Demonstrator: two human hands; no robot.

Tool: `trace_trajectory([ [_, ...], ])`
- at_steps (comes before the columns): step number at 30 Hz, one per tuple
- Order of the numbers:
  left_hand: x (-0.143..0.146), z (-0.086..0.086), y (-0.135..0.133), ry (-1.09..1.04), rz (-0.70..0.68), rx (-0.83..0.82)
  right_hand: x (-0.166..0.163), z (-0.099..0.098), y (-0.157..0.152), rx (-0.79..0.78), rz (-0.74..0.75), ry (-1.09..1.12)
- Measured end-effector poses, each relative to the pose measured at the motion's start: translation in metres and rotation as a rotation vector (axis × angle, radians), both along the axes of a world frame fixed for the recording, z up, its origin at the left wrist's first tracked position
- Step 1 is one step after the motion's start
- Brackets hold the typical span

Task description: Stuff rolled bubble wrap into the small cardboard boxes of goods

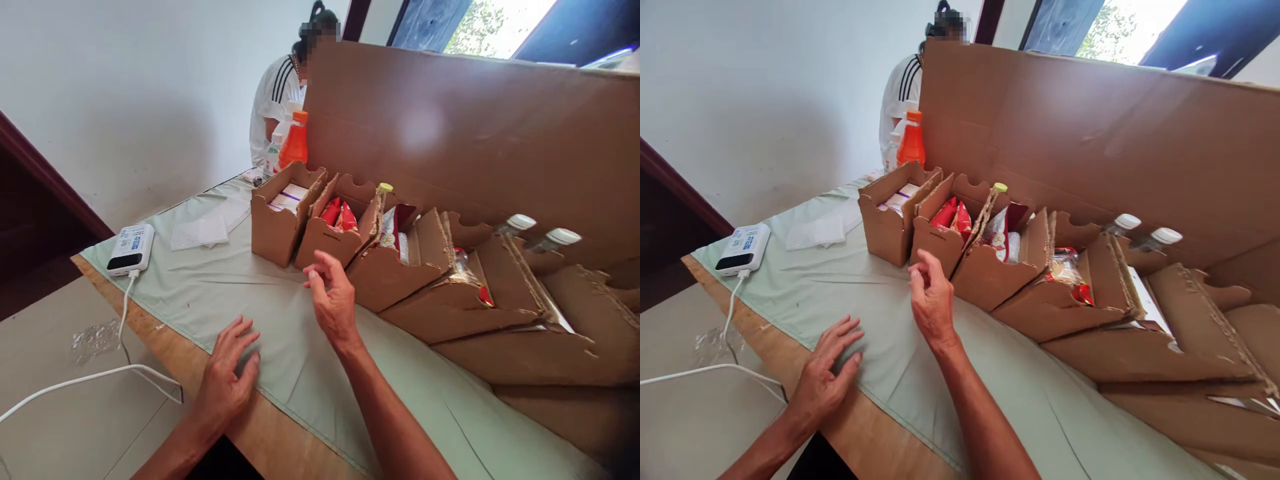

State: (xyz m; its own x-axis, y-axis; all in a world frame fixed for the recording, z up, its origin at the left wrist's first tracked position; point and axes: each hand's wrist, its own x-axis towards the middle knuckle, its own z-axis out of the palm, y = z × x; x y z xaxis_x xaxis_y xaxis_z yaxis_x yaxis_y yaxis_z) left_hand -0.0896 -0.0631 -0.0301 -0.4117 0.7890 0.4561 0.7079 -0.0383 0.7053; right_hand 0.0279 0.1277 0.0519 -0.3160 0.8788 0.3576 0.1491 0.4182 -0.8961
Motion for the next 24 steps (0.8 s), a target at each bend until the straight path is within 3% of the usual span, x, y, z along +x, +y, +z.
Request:
trace_trajectory([
  [3,0.002,-0.003,-0.002,0.037,-0.015,0.061,-0.038,0.043,0.021,0.177,0.061,-0.221],
  [6,0.003,0.000,0.001,0.025,0.017,0.118,-0.068,0.072,0.044,0.289,0.051,-0.473],
  [9,0.001,0.000,0.001,-0.016,0.060,0.146,-0.084,0.080,0.054,0.337,0.036,-0.576],
  [12,0.000,0.000,-0.002,-0.107,0.125,0.150,-0.084,0.075,0.042,0.371,0.051,-0.578],
  [17,0.000,-0.001,-0.005,-0.355,0.236,0.125,-0.044,0.071,-0.013,0.433,0.139,-0.544],
  [21,-0.003,-0.003,-0.007,-0.520,0.265,0.239,0.022,0.074,-0.050,0.453,0.219,-0.452],
  [24,-0.006,0.003,-0.012,-0.629,0.238,0.223,0.081,0.073,-0.059,0.361,0.138,-0.411],
])
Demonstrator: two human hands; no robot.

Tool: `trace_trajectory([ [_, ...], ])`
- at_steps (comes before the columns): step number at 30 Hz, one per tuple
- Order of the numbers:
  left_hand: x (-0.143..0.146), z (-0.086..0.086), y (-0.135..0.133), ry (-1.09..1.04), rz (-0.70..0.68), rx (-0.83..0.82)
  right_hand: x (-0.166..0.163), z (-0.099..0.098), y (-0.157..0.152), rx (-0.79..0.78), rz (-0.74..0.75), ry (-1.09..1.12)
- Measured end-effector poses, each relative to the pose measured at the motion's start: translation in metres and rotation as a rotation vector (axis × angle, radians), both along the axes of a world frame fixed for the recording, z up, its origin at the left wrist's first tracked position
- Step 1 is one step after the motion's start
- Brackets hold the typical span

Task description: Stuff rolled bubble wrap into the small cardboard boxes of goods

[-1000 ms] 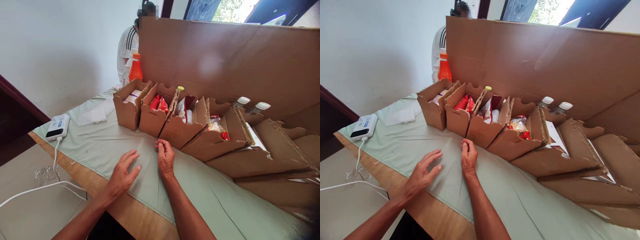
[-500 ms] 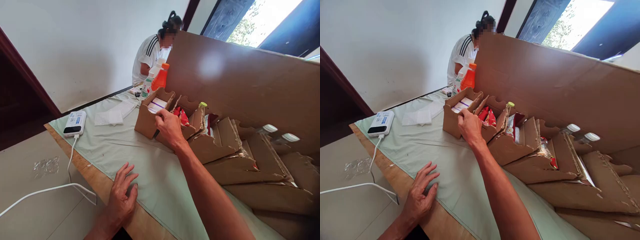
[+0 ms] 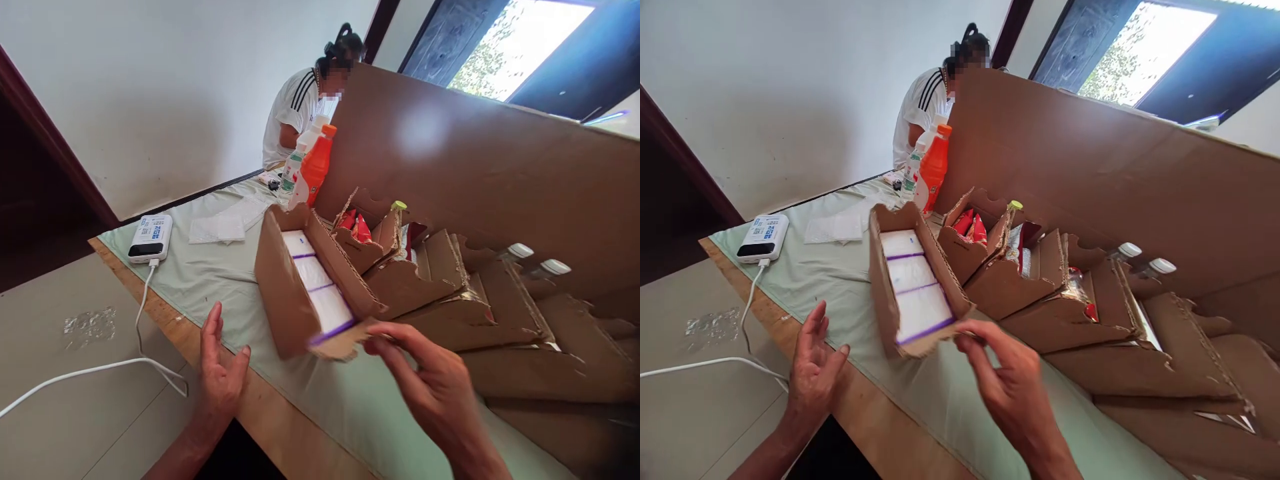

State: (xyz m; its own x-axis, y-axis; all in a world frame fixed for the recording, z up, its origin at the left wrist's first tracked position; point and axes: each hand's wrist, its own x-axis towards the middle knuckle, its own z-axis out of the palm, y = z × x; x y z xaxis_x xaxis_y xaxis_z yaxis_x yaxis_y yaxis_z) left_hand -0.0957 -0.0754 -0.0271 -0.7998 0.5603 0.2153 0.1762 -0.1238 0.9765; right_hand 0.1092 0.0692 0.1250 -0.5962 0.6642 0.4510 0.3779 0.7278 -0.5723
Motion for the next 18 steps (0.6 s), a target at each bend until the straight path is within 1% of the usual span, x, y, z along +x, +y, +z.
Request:
trace_trajectory([
  [2,-0.002,0.008,-0.004,-0.007,-0.067,-0.009,0.038,-0.003,0.000,-0.064,-0.149,0.076],
  [4,-0.003,0.017,-0.006,0.000,-0.148,-0.003,0.073,-0.009,-0.001,-0.125,-0.315,0.207],
  [5,-0.003,0.021,-0.007,-0.006,-0.188,-0.001,0.087,-0.014,-0.003,-0.156,-0.365,0.259],
  [6,-0.002,0.024,-0.006,-0.020,-0.227,-0.003,0.100,-0.020,-0.006,-0.186,-0.378,0.280],
  [8,0.001,0.029,-0.004,-0.066,-0.304,-0.020,0.117,-0.039,-0.015,-0.227,-0.313,0.208],
  [10,0.005,0.032,0.000,-0.099,-0.362,-0.054,0.122,-0.064,-0.027,-0.238,-0.224,0.060],
  [11,0.007,0.034,0.002,-0.102,-0.378,-0.069,0.119,-0.077,-0.033,-0.239,-0.202,-0.002],
  [13,0.012,0.037,0.006,-0.091,-0.376,-0.085,0.109,-0.100,-0.045,-0.241,-0.215,-0.075],
  [14,0.015,0.039,0.008,-0.087,-0.368,-0.085,0.103,-0.108,-0.050,-0.240,-0.242,-0.089],
  [16,0.023,0.043,0.014,-0.100,-0.375,-0.079,0.097,-0.117,-0.056,-0.235,-0.327,-0.089],
  [18,0.034,0.045,0.023,-0.125,-0.418,-0.075,0.103,-0.119,-0.056,-0.245,-0.420,-0.078],
])
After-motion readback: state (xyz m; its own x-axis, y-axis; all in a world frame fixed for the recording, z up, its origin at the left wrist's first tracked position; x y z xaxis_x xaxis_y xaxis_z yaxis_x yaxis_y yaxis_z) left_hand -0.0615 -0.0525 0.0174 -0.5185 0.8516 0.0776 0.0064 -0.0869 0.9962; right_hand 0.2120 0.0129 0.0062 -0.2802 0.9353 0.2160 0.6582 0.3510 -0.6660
